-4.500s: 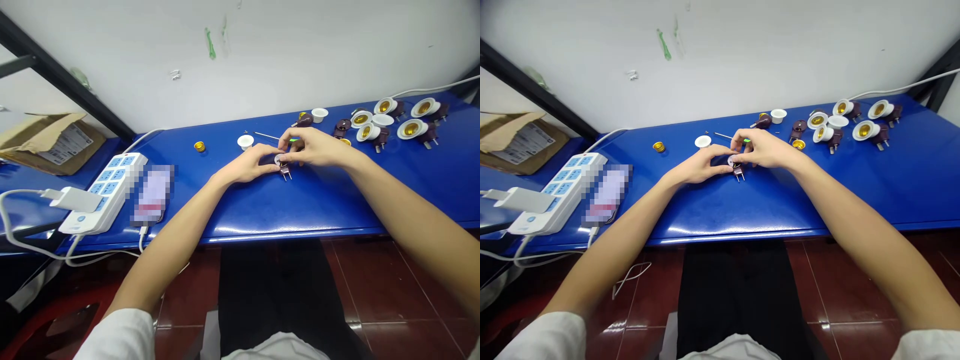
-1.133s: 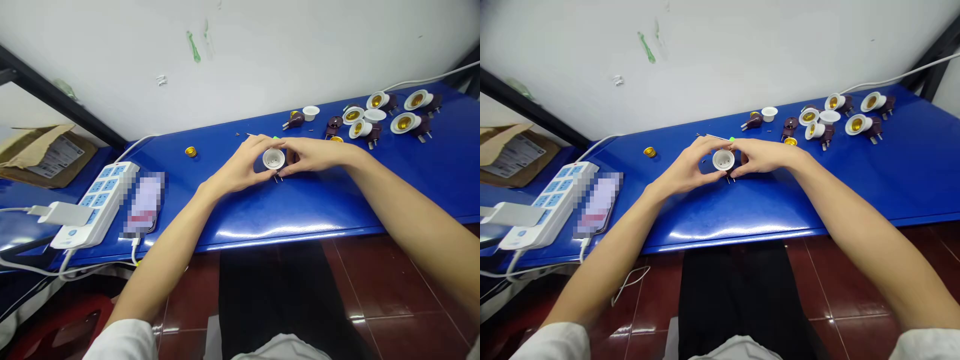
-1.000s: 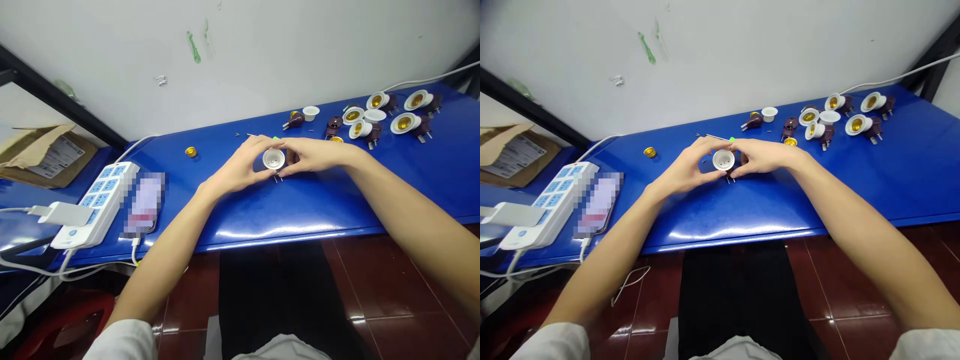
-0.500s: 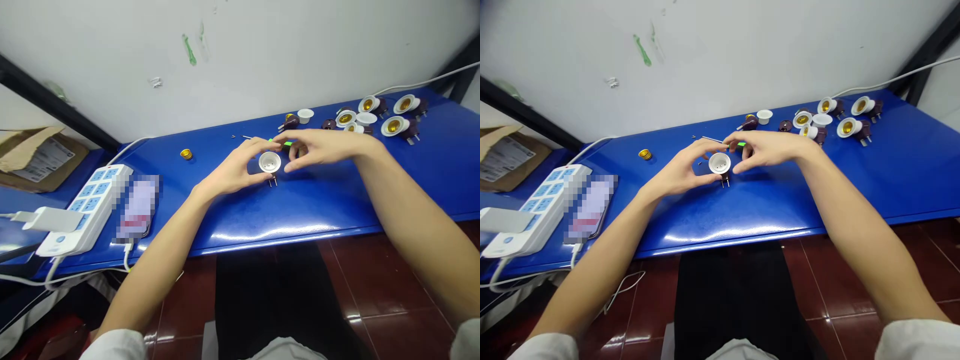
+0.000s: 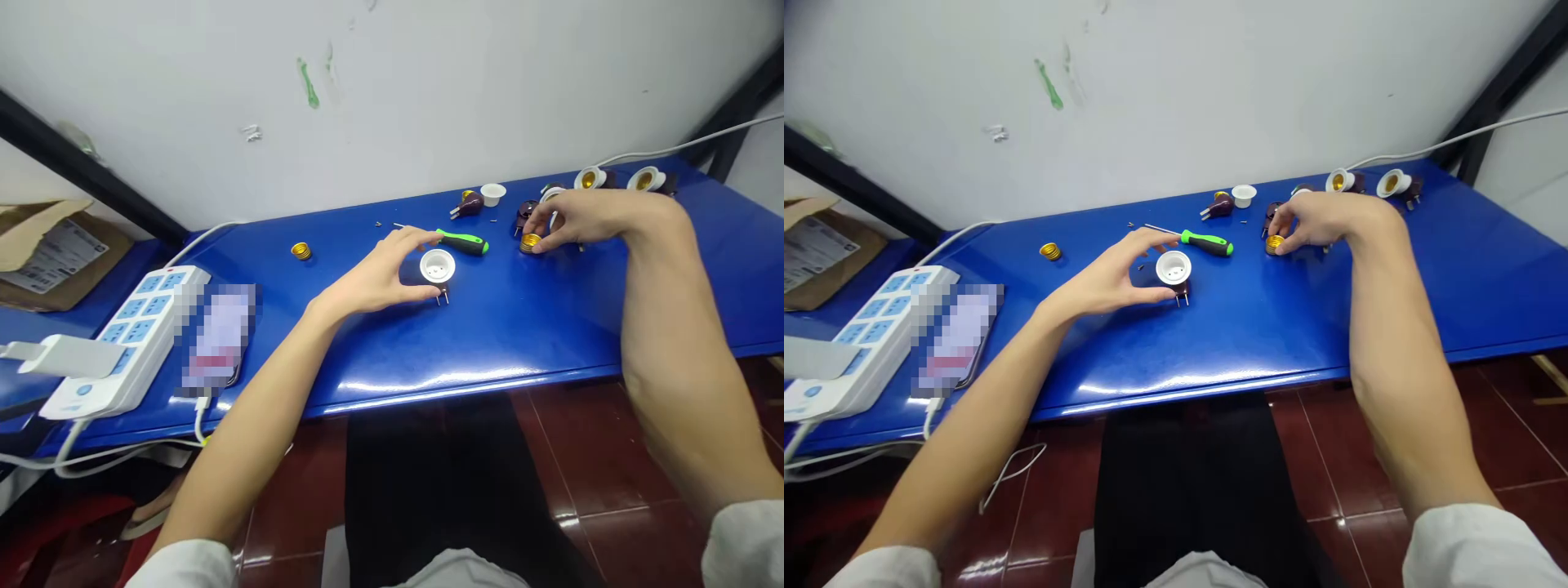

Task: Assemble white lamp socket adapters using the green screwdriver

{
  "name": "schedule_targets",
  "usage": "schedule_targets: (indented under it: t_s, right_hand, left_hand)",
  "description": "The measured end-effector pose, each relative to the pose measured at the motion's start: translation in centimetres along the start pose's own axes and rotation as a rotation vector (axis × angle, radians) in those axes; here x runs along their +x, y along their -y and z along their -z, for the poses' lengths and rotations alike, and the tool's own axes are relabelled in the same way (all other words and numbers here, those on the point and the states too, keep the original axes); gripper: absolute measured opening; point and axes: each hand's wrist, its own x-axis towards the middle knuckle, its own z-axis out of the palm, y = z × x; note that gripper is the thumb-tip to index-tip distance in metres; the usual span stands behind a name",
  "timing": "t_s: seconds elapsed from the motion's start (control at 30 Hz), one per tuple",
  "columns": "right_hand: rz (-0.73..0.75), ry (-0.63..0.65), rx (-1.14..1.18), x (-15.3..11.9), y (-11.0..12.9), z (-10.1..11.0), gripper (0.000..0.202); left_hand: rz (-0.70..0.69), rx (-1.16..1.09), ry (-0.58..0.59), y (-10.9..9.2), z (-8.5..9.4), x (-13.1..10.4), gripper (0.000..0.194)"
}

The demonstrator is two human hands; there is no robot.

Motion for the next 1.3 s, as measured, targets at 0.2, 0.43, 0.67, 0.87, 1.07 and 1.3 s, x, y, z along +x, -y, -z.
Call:
schedule_targets:
  t_s: [0.2, 0.43, 0.67, 0.87, 1.07, 1.3]
  right_hand:
    - [0.158, -0.105, 0.162, -1.7, 1.5, 0.1, 0.054]
    - [0.753, -0.234, 0.289, -2.9, 7.8, -3.5, 0.061]
    - [0.807, -0.224, 0.224, -1.7, 8.8, -5.6, 0.047]
    - [0.742, -0.161, 0.307, -1.6, 9.0, -5.6, 0.05]
    - [0.654, 0.071, 0.398, -1.1, 7.9, -5.2, 0.081]
    - [0.774, 0.015, 0.393, 1.1, 8.3, -7.1, 0.078]
  left_hand:
    - [0.04, -0.01, 0.022, 0.7, -0.1, -0.1, 0.076]
    - [-0.023, -0.054, -0.02, 0.6, -0.4, 0.0, 0.06]
    - [-0.058, -0.048, -0.02, 0.8, -0.6, 0.0, 0.046]
    - [-0.042, -0.056, -0.022, 0.7, -0.7, 0.1, 0.042]
    - [0.005, -0.056, -0.009, 0.9, -0.2, 0.1, 0.046]
    - [-0.011, -0.029, -0.071, 0.3, 0.4, -0.4, 0.062]
